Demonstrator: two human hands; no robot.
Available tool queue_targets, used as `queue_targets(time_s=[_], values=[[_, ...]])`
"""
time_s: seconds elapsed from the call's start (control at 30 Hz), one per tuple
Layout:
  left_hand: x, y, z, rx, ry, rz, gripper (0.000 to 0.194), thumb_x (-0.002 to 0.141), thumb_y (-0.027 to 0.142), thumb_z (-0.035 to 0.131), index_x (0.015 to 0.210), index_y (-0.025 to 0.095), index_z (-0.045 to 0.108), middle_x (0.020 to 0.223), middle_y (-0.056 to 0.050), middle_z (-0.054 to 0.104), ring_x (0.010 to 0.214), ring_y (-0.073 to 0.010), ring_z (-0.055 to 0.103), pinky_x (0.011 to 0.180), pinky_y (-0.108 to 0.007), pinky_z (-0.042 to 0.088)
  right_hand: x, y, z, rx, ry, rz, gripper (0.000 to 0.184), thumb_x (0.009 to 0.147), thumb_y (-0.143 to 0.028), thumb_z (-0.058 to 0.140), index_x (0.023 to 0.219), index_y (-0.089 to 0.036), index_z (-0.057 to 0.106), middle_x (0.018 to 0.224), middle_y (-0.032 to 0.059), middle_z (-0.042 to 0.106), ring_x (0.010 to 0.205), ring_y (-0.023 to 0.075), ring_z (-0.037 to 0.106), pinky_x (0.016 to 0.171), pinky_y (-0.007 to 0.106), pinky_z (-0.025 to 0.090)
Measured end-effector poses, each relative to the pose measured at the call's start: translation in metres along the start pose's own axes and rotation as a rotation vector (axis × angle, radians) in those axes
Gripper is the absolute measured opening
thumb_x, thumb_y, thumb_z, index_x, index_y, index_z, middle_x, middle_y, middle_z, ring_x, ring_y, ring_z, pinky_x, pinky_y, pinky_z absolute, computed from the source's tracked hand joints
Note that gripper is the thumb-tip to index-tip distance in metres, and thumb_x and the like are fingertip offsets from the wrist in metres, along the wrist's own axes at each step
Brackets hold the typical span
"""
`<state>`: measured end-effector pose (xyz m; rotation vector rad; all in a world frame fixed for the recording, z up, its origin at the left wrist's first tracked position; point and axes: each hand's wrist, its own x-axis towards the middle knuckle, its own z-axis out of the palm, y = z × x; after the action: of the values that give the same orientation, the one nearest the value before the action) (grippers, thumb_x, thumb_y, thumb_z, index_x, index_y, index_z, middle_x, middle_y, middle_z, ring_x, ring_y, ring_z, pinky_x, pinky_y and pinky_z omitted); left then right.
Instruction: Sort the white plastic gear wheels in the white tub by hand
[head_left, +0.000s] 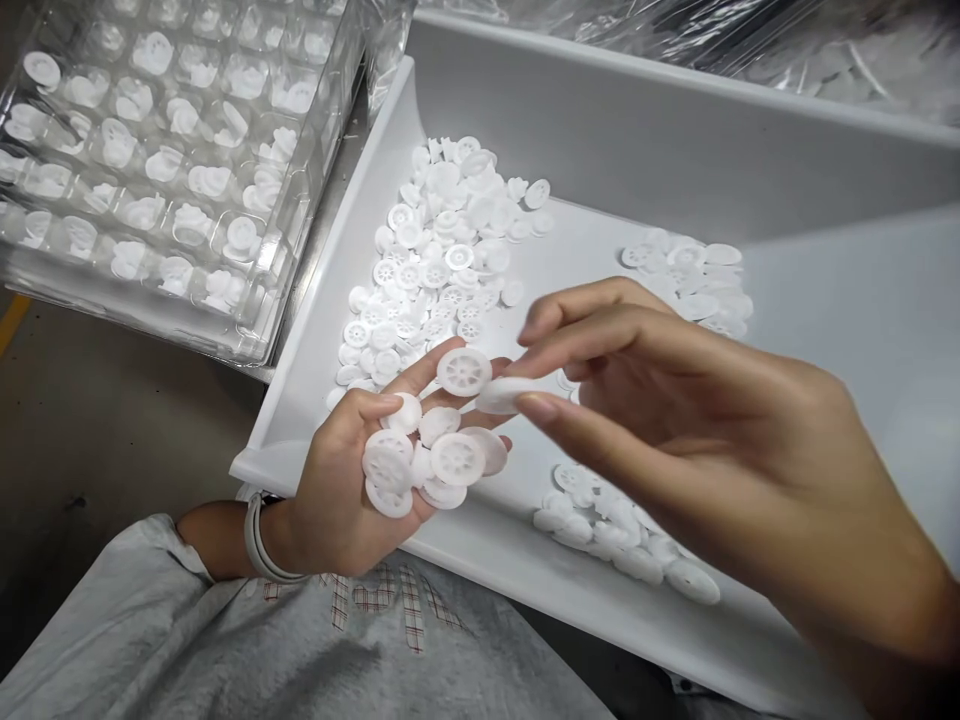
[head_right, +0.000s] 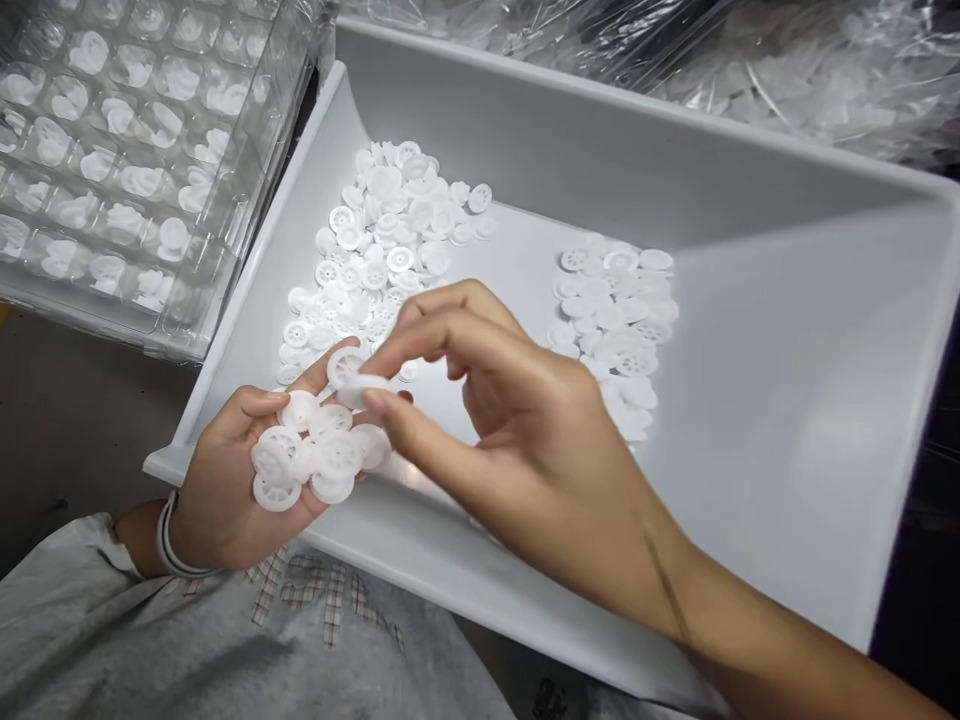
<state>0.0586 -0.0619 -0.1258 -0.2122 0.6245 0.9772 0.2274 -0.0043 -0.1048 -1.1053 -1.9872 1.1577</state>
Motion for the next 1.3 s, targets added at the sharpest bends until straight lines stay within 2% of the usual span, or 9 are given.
queue_targets(time_s=[0.13,0.33,0.47,0.6,0.73,0.87,0.97,1.1,1.3], values=[[-0.001,-0.001,0.002,-0.023,-0.014,0.003,0.049,0.087,0.03,0.051,0.134,0.02,0.06,0.143,-0.008,0.064,0.135,-0.0297,0.059,0.127,-0.052,0.028,-0.005,0.012,-0.001,0.076,0.061,0.191,0.003,0.089,-0.03,0.072,0.088,-0.028,0.071,0.079,-0.0026,0.071,0.068,0.0108,0.065,0.058,0.021,0.055],[0.001,-0.001,0.001,0.013,-0.045,-0.023,0.061,0.087,0.031,0.049,0.147,0.018,0.049,0.15,-0.009,0.058,0.141,-0.0312,0.053,0.128,-0.052,0.024,-0.01,0.019,0.004,0.056,0.132,0.173,0.007,0.086,-0.027,0.075,0.09,-0.026,0.069,0.084,-0.0025,0.071,0.072,0.0097,0.068,0.059,0.018,0.057],[-0.001,-0.001,0.0,0.032,-0.076,-0.014,0.061,0.089,0.032,0.048,0.149,0.02,0.047,0.153,-0.007,0.055,0.146,-0.0317,0.047,0.129,-0.054,0.022,-0.016,0.014,0.007,-0.033,0.15,0.11,0.01,0.092,-0.024,0.067,0.101,-0.028,0.067,0.096,-0.0027,0.071,0.081,0.0101,0.068,0.063,0.02,0.058],[-0.001,-0.001,-0.001,0.046,-0.105,-0.016,0.059,0.091,0.033,0.047,0.15,0.022,0.047,0.153,-0.007,0.054,0.146,-0.0308,0.046,0.129,-0.054,0.02,-0.02,0.011,0.008,-0.149,0.124,0.037,0.009,0.096,-0.02,0.062,0.1,-0.027,0.066,0.092,-0.0031,0.071,0.078,0.0107,0.066,0.055,0.022,0.052],[-0.002,0.0,0.001,0.039,-0.078,0.006,0.056,0.092,0.03,0.044,0.147,0.021,0.05,0.151,-0.007,0.056,0.143,-0.0286,0.051,0.129,-0.051,0.024,-0.023,0.009,-0.001,-0.281,0.096,-0.056,0.016,0.096,-0.018,0.06,0.11,-0.026,0.063,0.095,0.0007,0.069,0.08,0.0136,0.063,0.058,0.027,0.05],[-0.002,0.001,0.002,0.036,-0.047,0.009,0.053,0.092,0.029,0.045,0.144,0.023,0.052,0.152,-0.005,0.056,0.143,-0.028,0.051,0.129,-0.051,0.023,-0.034,0.008,-0.01,-0.38,-0.014,-0.215,0.03,0.093,-0.019,0.066,0.122,-0.021,0.057,0.101,0.0045,0.063,0.084,0.0146,0.061,0.062,0.028,0.049],[-0.002,0.0,0.001,0.028,-0.021,0.003,0.058,0.089,0.033,0.051,0.147,0.024,0.049,0.153,-0.004,0.055,0.145,-0.0286,0.049,0.128,-0.049,0.025,-0.044,0.012,-0.008,-0.466,-0.076,-0.29,0.029,0.093,-0.016,0.066,0.121,-0.017,0.058,0.098,0.005,0.062,0.08,0.013,0.064,0.062,0.025,0.053],[-0.001,-0.002,0.0,0.044,-0.011,-0.012,0.059,0.089,0.033,0.051,0.147,0.026,0.049,0.152,-0.003,0.056,0.145,-0.0281,0.049,0.125,-0.046,0.031,-0.05,0.02,0.003,-0.567,-0.046,-0.39,0.032,0.091,-0.009,0.067,0.121,-0.016,0.058,0.097,0.0056,0.068,0.074,0.0132,0.066,0.06,0.027,0.054],[0.0,-0.002,0.001,0.042,-0.009,0.012,0.056,0.089,0.034,0.051,0.144,0.024,0.054,0.149,-0.004,0.059,0.144,-0.0275,0.05,0.123,-0.042,0.035,-0.048,0.022,0.011,-0.569,0.012,-0.462,0.035,0.087,-0.002,0.069,0.118,-0.014,0.059,0.09,0.0055,0.071,0.069,0.0128,0.064,0.053,0.027,0.05]])
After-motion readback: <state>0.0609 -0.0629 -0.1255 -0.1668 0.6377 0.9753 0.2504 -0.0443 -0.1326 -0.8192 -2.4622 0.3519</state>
